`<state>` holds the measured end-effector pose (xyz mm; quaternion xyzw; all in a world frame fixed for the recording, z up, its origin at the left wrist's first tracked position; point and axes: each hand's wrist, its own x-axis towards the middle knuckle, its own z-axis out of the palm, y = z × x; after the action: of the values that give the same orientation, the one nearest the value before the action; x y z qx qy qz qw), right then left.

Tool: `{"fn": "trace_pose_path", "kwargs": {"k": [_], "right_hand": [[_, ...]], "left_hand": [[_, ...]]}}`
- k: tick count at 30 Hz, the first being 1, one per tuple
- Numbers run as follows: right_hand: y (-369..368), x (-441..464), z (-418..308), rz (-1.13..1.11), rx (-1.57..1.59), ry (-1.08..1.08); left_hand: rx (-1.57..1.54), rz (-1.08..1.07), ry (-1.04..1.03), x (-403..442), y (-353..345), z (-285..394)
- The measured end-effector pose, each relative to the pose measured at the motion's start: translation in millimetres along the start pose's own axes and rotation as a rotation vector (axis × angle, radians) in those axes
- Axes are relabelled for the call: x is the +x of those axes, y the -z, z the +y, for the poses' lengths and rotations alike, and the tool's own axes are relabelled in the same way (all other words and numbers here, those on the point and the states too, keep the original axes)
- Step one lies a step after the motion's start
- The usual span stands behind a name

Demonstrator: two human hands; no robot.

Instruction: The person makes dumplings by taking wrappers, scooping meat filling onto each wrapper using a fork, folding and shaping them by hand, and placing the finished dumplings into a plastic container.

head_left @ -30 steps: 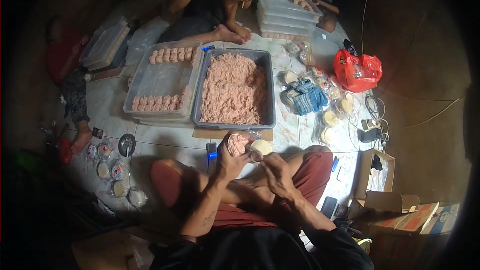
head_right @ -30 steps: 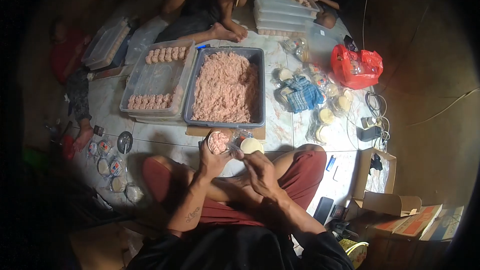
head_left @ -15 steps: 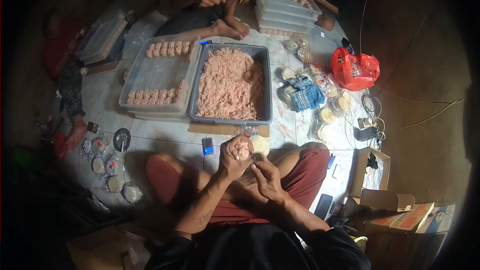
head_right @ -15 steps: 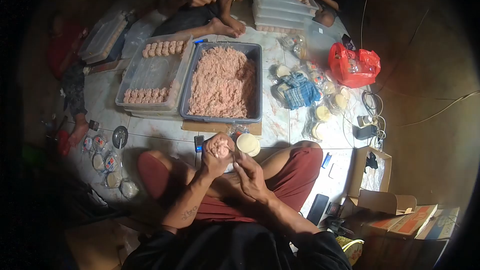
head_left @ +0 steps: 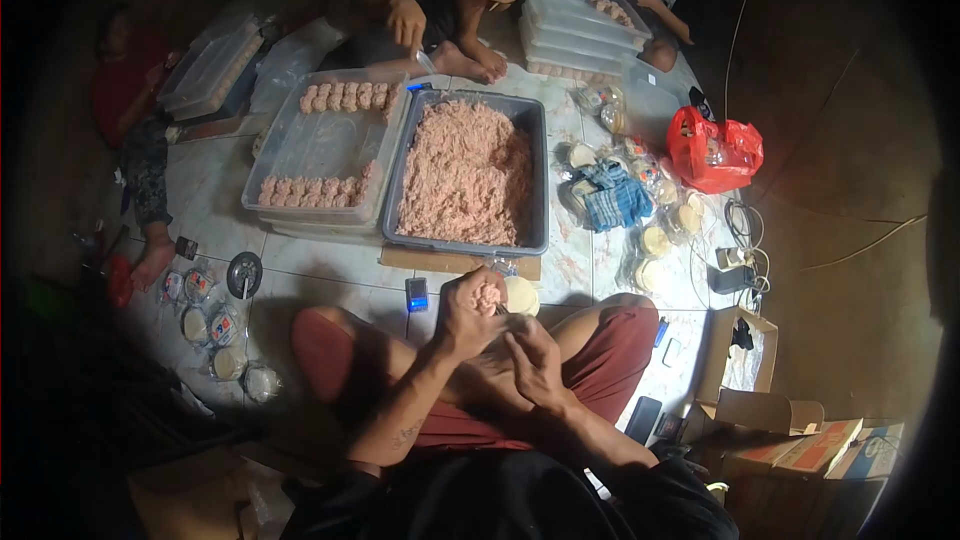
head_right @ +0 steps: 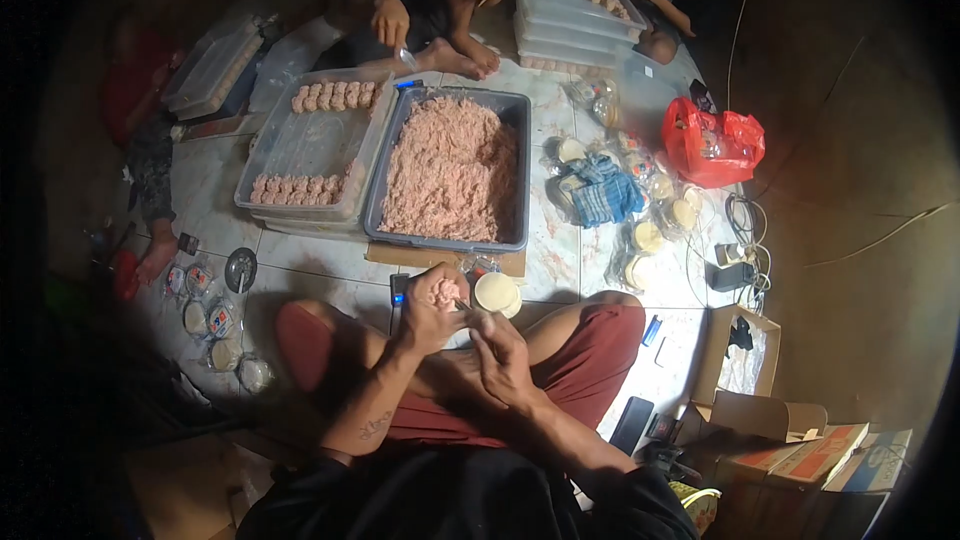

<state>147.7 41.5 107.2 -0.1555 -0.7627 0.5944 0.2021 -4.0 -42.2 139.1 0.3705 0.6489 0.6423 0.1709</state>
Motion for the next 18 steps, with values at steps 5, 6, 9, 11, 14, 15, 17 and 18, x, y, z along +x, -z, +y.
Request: {"fn": "trace_pose_path", "kwargs": {"k": [5,6,9,11,14,15,17,18], "right_hand": [[21.8,18.1,-20.9,0.066,-0.335,0.107],[32.9,17.9,-28.7,0.056,-0.418,0.077],[52.3,12.9,-67.9,0.076,-0.34,-0.08],[53.1,18.1,-79.5,0.042,-0.405,-0.034],[39.7,27.4,-85.2,0.02,-0.447,0.167],[35.6,29.5,-81.7,0.011,-0.454,0.171],[26.1,33.1,-82.3,-0.004,-0.427,0.162],[21.1,35.2,-83.9,-0.009,-0.429,0.162]], "left_hand": [[0.327,0.177,-0.093,12.6,8.0,-0.1],[0.093,0.084,-0.037,11.6,18.1,4.0],[-0.046,-0.055,0.139,3.4,38.9,-13.9],[0.074,-0.023,0.09,3.8,37.1,-22.5],[0.19,-0.014,-0.056,9.1,30.4,-23.1],[0.16,0.008,-0.004,8.4,27.3,-20.9],[0.297,-0.065,0.108,9.7,29.3,-4.8],[0.434,-0.14,0.223,9.1,31.0,-1.8]]}}
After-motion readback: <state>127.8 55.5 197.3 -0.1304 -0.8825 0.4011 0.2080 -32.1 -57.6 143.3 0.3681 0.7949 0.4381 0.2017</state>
